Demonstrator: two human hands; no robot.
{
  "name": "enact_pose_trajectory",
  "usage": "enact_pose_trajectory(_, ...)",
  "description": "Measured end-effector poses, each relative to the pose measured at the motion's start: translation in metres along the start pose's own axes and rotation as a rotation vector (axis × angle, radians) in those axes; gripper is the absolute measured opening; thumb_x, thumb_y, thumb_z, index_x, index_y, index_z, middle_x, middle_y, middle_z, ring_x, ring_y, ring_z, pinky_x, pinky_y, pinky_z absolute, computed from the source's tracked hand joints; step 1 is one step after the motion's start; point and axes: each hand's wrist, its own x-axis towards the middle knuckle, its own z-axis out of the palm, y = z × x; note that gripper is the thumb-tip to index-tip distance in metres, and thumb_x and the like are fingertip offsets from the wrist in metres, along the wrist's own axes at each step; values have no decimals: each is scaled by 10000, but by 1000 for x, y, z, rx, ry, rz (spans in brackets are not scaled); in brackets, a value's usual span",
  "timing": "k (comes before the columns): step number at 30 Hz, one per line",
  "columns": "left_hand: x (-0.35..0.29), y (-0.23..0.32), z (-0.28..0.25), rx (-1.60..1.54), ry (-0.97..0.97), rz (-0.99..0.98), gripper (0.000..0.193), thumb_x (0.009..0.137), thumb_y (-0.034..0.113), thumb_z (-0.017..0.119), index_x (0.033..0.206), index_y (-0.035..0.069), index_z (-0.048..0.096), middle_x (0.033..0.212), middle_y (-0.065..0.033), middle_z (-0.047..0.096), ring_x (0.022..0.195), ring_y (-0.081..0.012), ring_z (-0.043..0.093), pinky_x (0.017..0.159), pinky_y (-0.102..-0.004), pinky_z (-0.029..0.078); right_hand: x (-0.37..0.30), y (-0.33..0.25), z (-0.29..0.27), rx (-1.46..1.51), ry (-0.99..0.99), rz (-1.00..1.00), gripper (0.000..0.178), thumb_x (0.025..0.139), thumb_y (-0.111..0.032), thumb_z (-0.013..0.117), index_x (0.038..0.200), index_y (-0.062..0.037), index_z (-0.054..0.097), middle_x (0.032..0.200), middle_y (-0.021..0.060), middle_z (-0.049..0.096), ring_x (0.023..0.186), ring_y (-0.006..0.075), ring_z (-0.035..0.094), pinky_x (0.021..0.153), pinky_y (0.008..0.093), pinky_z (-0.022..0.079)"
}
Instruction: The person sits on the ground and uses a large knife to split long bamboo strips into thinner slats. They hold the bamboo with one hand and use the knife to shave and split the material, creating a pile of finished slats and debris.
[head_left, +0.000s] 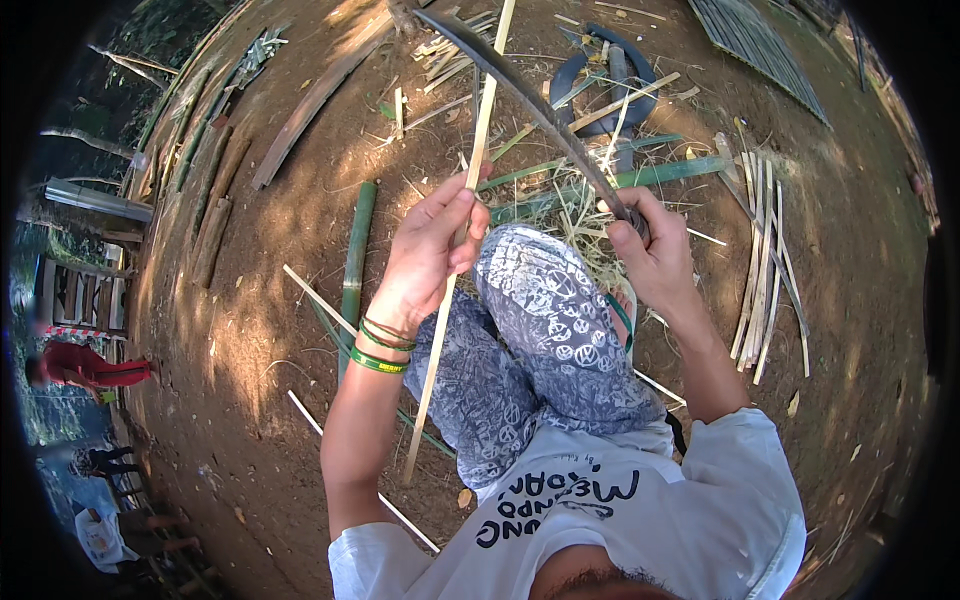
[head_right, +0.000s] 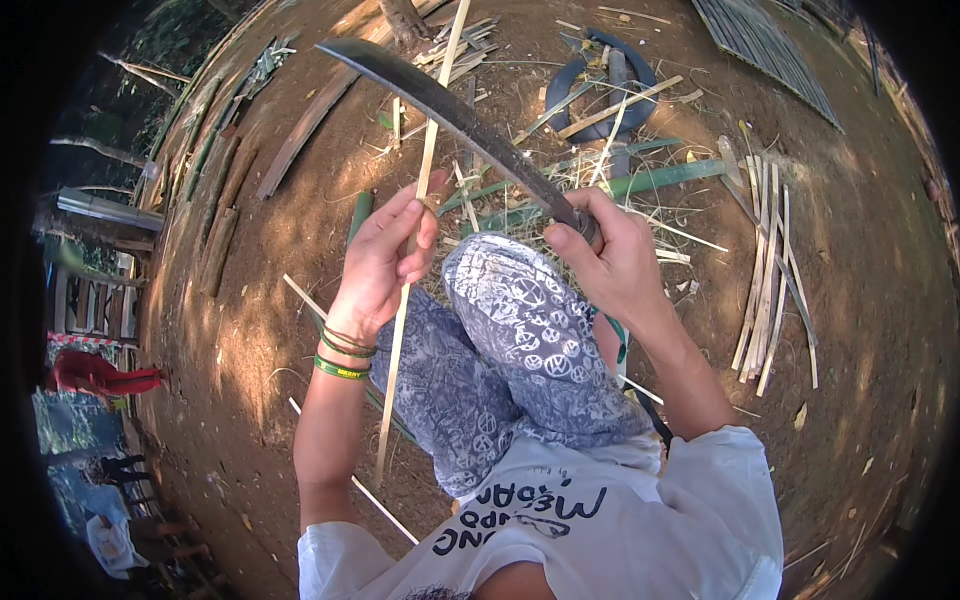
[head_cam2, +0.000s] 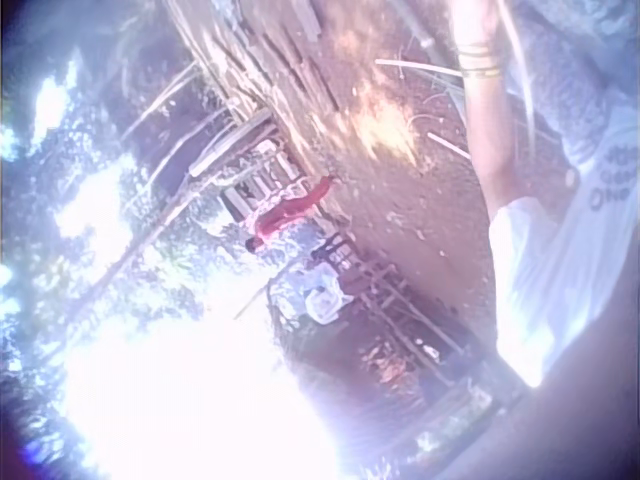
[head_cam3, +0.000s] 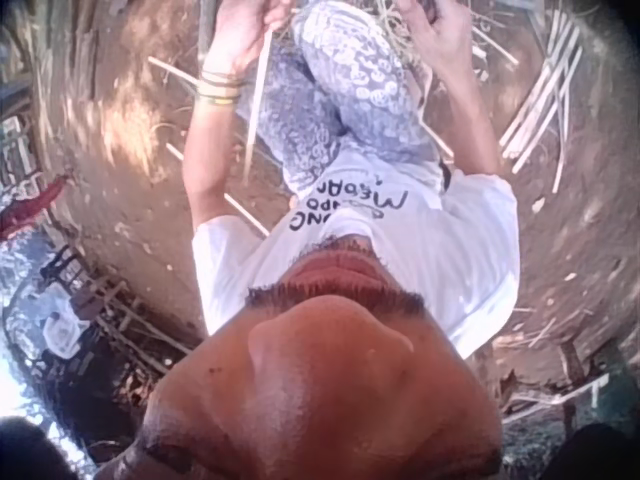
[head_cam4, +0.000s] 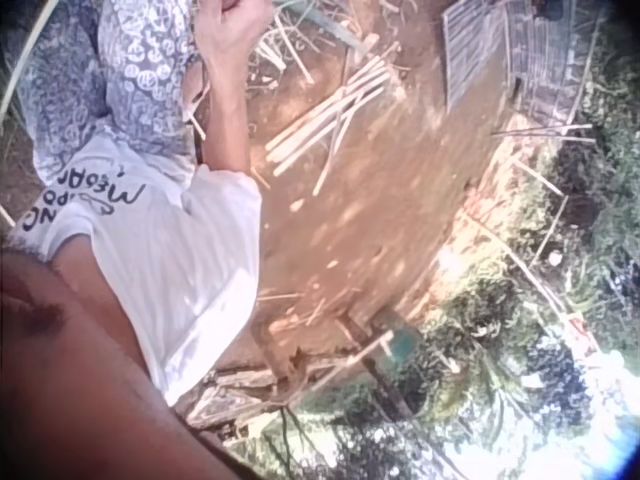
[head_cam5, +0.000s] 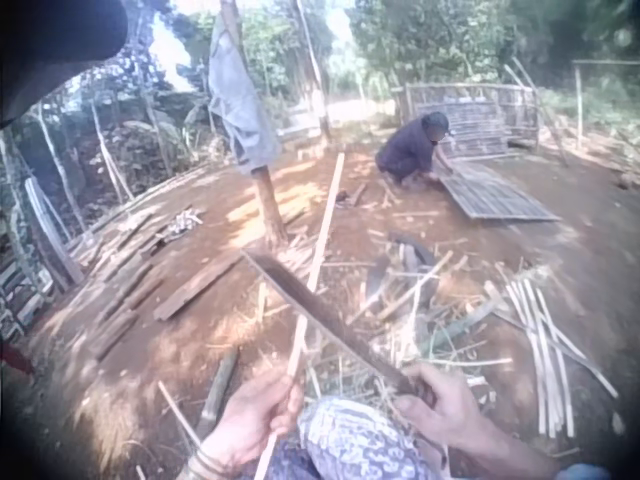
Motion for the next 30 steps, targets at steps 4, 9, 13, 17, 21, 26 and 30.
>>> enact_pose_trajectory(4, -39, -51, 18, -29, 69, -182, 341, 1060, 136, 421, 1342, -20, 533, 761, -7, 534, 520, -33, 326, 455, -180, 260, -26, 12, 4, -189, -142, -1, 464, 836, -434, 756, 940, 12, 686, 504, 124, 532, 429, 252, 558, 464, 367, 408)
enact_pose_trajectory(9, -52, -98, 32, -148, 199, -236, 216, 1003, 75, 431, 1039, -42, 609, 746, -60, 597, 504, -57, 379, 459, -211, 302, -55, 24, 28, -331, -352, 29, 495, 841, -493, 740, 911, -6, 683, 518, 109, 567, 469, 285, 598, 475, 400, 440)
enact_pose_trajectory(13, -53, -115, 39, -14, 232, -214, 290, 1024, 98, 432, 807, 8, 601, 647, -23, 560, 496, -55, 414, 451, -225, 315, -58, 24, 37, -439, -356, -60, 534, 846, -540, 711, 848, -7, 674, 522, 118, 577, 482, 309, 611, 470, 425, 456)
enact_pose_trajectory(17, -50, -119, 48, 200, 255, -171, 372, 1022, 135, 457, 697, 12, 588, 551, 21, 485, 489, -50, 413, 460, -240, 317, -53, 28, 36, -517, -346, -98, 558, 851, -560, 694, 712, -27, 601, 487, 129, 538, 458, 328, 591, 459, 439, 456)
enact_pose_trajectory(21, -48, -122, 53, 316, 270, -142, 378, 1020, 167, 467, 696, 12, 586, 551, 19, 476, 502, -58, 422, 477, -266, 325, -49, 32, 31, -526, -355, -102, 588, 855, -582, 677, 677, -29, 580, 473, 140, 524, 445, 341, 582, 451, 448, 450)
enact_pose_trajectory(26, -45, -125, 53, 406, 233, -102, 383, 1031, 190, 468, 705, 19, 572, 552, 10, 474, 507, -72, 421, 488, -288, 327, -51, 37, 27, -541, -348, -64, 590, 828, -604, 691, 676, -46, 576, 478, 135, 522, 451, 347, 584, 444, 462, 439)
enact_pose_trajectory(30, -53, -125, 54, 431, 206, -101, 376, 1039, 187, 464, 713, 25, 556, 559, 7, 472, 514, -79, 419, 499, -288, 330, -60, 46, 28, -539, -279, -112, 587, 783, -624, 717, 680, -65, 572, 498, 111, 540, 459, 329, 594, 437, 460, 430)
